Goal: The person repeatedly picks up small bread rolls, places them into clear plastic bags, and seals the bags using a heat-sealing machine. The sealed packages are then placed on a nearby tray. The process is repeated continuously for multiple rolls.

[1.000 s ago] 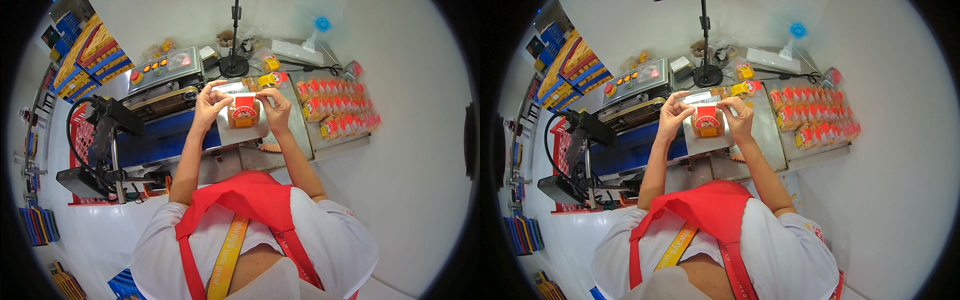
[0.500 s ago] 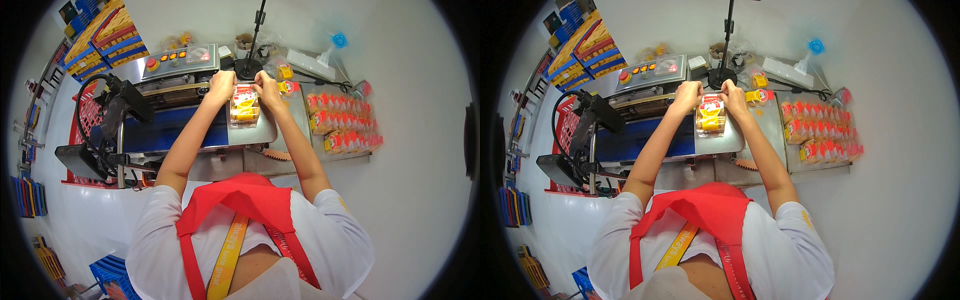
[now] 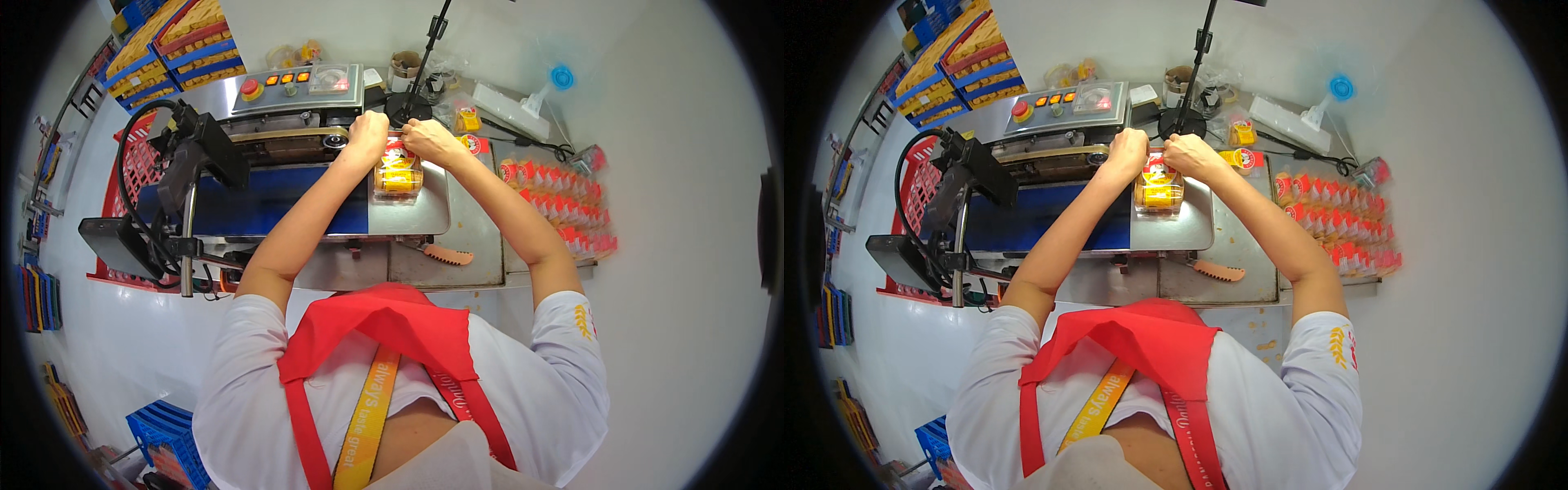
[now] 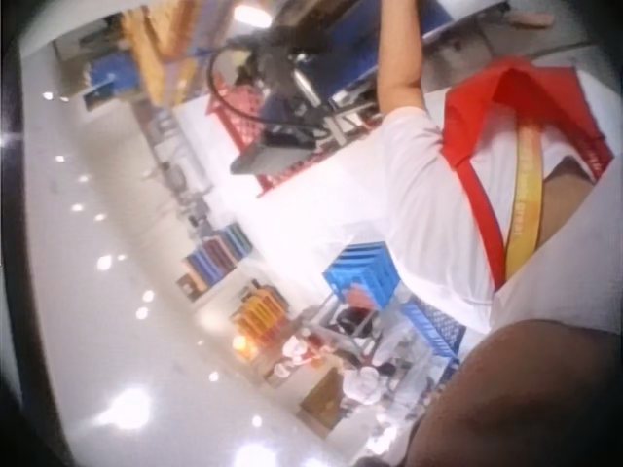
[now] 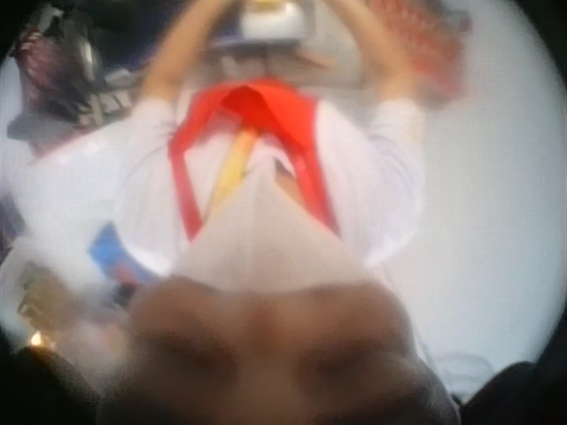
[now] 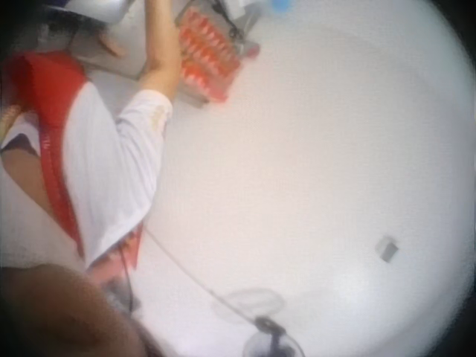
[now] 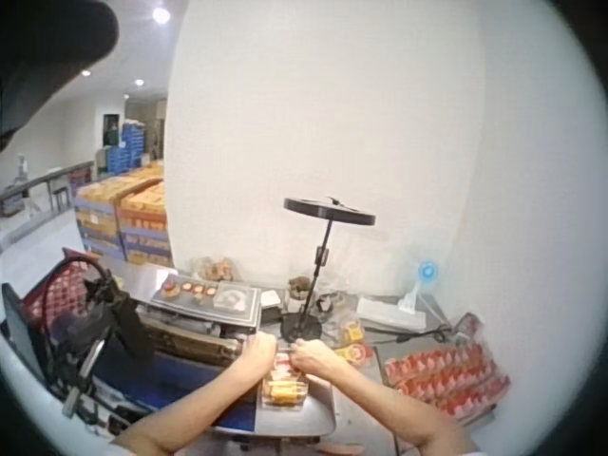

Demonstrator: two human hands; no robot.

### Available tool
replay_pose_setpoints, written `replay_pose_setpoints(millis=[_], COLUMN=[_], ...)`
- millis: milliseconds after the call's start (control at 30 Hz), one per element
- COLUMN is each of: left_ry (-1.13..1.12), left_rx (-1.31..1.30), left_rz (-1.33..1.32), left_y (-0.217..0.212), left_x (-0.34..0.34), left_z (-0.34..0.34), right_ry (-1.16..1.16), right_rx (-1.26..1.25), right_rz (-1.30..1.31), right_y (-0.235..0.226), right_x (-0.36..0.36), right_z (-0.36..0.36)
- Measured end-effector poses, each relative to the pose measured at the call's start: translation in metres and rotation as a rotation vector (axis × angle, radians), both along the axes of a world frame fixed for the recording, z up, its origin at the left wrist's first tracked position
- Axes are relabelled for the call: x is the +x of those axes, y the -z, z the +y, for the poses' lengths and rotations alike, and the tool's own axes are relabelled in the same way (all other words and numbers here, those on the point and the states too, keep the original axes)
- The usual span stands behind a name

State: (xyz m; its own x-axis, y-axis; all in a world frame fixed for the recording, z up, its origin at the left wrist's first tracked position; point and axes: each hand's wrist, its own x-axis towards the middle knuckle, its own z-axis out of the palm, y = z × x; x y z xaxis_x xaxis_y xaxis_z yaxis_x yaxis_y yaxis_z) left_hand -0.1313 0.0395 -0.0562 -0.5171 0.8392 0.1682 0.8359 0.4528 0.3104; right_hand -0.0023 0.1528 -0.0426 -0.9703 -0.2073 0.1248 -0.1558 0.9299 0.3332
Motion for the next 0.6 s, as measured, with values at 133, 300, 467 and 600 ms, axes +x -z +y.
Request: replay_pose_setpoints(millis=[133, 300, 467, 600], left_ry=[-0.023, 0.003, 0.128, 0.231], left_rx=[0.015, 0.019, 0.004, 0.247], left_rz=[-0.013, -0.024, -0.028, -0.273], left_y=[-0.012, -0.015, -0.007, 0.005], left_x=[0.009, 0.011, -0.001, -0.005], left_z=[-0.002, -0.007, -0.015, -0.051], right_ry=[0.05, 0.273, 0.398, 0.377], right_rx=[-0.141, -0.442, -0.378, -0.382], right_rz=[-0.043, -0.175, -0.092, -0.009], right_y=[0.009, -0.011, -0.006, -0.003], right_x=[0.001, 0.003, 0.003, 0.0], right_z=[0.009, -0.014, -0.05, -0.061])
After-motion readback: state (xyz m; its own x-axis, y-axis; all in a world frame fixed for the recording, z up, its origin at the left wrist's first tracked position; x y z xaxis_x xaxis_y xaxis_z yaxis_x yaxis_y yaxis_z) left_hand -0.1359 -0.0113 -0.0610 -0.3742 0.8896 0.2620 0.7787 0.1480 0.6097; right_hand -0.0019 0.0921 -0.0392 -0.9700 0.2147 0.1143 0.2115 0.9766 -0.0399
